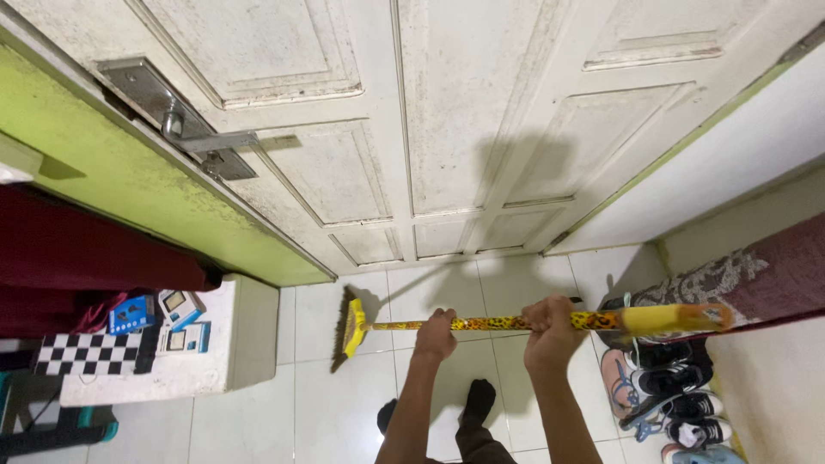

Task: The person sweeps the floor with a broom, moving the broom head across the tiles near a doorway.

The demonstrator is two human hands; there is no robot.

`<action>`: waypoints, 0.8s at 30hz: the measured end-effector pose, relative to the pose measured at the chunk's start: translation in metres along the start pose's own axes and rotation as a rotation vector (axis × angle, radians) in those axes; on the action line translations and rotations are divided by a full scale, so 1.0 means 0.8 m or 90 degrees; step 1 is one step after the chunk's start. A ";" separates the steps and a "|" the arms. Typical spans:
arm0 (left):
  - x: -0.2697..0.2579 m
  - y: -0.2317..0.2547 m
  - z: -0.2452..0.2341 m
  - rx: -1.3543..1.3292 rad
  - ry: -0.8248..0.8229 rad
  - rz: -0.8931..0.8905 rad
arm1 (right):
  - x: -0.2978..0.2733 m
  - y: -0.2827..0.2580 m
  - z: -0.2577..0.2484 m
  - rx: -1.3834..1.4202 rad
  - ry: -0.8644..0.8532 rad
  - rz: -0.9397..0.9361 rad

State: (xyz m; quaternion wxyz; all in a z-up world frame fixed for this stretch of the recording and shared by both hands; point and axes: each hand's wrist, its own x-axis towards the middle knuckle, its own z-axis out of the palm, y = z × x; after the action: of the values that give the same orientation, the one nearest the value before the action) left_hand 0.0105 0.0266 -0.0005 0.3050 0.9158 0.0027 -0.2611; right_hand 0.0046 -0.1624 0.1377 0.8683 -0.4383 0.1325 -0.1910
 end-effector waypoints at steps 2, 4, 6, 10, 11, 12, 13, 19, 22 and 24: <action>0.006 -0.022 0.009 -0.023 0.057 -0.011 | 0.002 0.010 0.003 -0.004 -0.023 0.041; 0.007 -0.043 0.022 -0.046 0.092 -0.035 | -0.004 0.019 0.012 -0.009 -0.045 0.079; 0.011 -0.052 0.040 -0.068 0.128 -0.058 | -0.012 0.023 0.017 -0.099 -0.092 0.088; 0.024 -0.043 0.067 -0.109 0.173 -0.073 | -0.007 0.017 0.007 -0.083 -0.121 0.105; 0.029 -0.034 0.068 -0.128 0.190 -0.054 | 0.000 0.014 0.003 -0.094 -0.116 0.082; 0.033 -0.025 0.067 -0.129 0.194 -0.057 | 0.006 0.009 -0.001 -0.106 -0.110 0.059; 0.034 -0.015 0.065 -0.124 0.171 -0.040 | 0.011 0.005 -0.006 -0.105 -0.112 0.062; 0.034 0.025 0.046 -0.099 0.117 -0.023 | 0.041 -0.013 -0.015 -0.030 -0.041 0.006; 0.034 0.013 0.041 -0.074 0.103 -0.026 | 0.037 -0.009 -0.008 -0.021 -0.042 0.005; 0.034 -0.002 0.038 -0.060 0.097 -0.043 | 0.032 0.000 -0.004 -0.091 -0.040 0.013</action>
State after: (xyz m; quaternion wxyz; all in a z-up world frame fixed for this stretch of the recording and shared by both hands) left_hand 0.0193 0.0068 -0.0354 0.3376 0.9171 0.0689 -0.2004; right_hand 0.0262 -0.1764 0.1343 0.8403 -0.5037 0.1231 -0.1584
